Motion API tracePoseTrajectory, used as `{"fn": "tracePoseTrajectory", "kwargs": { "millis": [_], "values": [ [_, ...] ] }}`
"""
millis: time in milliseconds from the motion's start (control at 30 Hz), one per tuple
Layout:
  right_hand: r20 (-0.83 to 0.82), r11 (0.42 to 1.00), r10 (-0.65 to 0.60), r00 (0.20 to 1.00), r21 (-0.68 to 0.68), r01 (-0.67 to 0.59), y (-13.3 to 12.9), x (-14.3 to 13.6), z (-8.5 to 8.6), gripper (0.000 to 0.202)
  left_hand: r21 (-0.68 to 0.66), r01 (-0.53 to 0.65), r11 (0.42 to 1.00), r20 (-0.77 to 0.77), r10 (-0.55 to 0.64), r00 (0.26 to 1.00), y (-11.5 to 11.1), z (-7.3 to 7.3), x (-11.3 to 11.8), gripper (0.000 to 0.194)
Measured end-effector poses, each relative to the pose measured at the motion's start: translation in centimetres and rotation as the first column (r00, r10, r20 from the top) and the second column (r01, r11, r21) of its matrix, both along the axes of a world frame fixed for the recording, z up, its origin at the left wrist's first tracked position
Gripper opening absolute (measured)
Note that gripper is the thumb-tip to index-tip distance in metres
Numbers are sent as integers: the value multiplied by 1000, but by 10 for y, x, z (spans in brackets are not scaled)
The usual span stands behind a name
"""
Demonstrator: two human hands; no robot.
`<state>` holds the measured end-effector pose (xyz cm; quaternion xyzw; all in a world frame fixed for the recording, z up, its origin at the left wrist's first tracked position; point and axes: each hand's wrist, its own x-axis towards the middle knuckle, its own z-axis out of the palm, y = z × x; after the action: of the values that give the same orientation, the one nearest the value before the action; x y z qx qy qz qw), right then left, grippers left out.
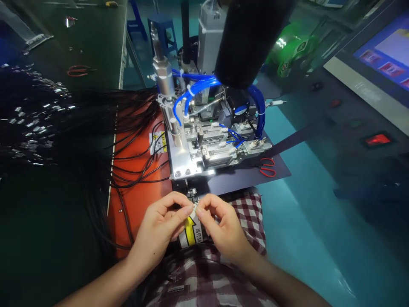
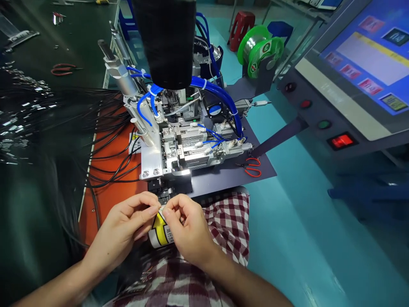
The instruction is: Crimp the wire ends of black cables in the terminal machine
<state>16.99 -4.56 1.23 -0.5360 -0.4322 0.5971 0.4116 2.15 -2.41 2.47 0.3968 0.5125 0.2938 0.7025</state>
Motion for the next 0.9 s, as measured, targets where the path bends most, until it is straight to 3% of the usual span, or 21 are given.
{"fn": "tracePoseTrajectory", "kwargs": {
  "millis": [133, 233, 300, 367, 533, 633, 767, 900],
  "values": [
    [45, 998, 54, 998, 14, -54, 6, 5, -4, 15, -71, 86, 994, -80, -91, 993, 7, 4, -4, 22],
    [37, 998, 56, 998, -6, -56, 19, 12, -12, 14, 179, 198, 964, -346, -127, 929, 15, 6, -9, 14],
    [39, 998, 62, 997, -10, -62, 29, 17, -18, 13, 408, 331, 851, -538, -69, 840, 21, 3, -13, 7],
    [32, 997, 81, 996, -20, -81, 37, 19, -23, 13, 548, 449, 706, -637, 5, 771, 25, -5, -17, 10],
    [30, 992, 116, 993, -54, -114, 47, 20, -32, 14, 637, 620, 458, -712, 42, 701, 29, -21, -22, 25],
    [33, 991, 122, 992, -66, -119, 48, 20, -33, 14, 612, 697, 374, -767, 64, 639, 28, -24, -24, 29],
    [39, 989, 130, 991, -77, -127, 50, 22, -27, 14, 594, 740, 317, -798, 112, 592, 27, -22, -26, 30],
    [20, 990, 121, 992, -78, -120, 49, 24, -16, 14, 625, 729, 279, -778, 142, 612, 26, -21, -27, 30]
  ]
}}
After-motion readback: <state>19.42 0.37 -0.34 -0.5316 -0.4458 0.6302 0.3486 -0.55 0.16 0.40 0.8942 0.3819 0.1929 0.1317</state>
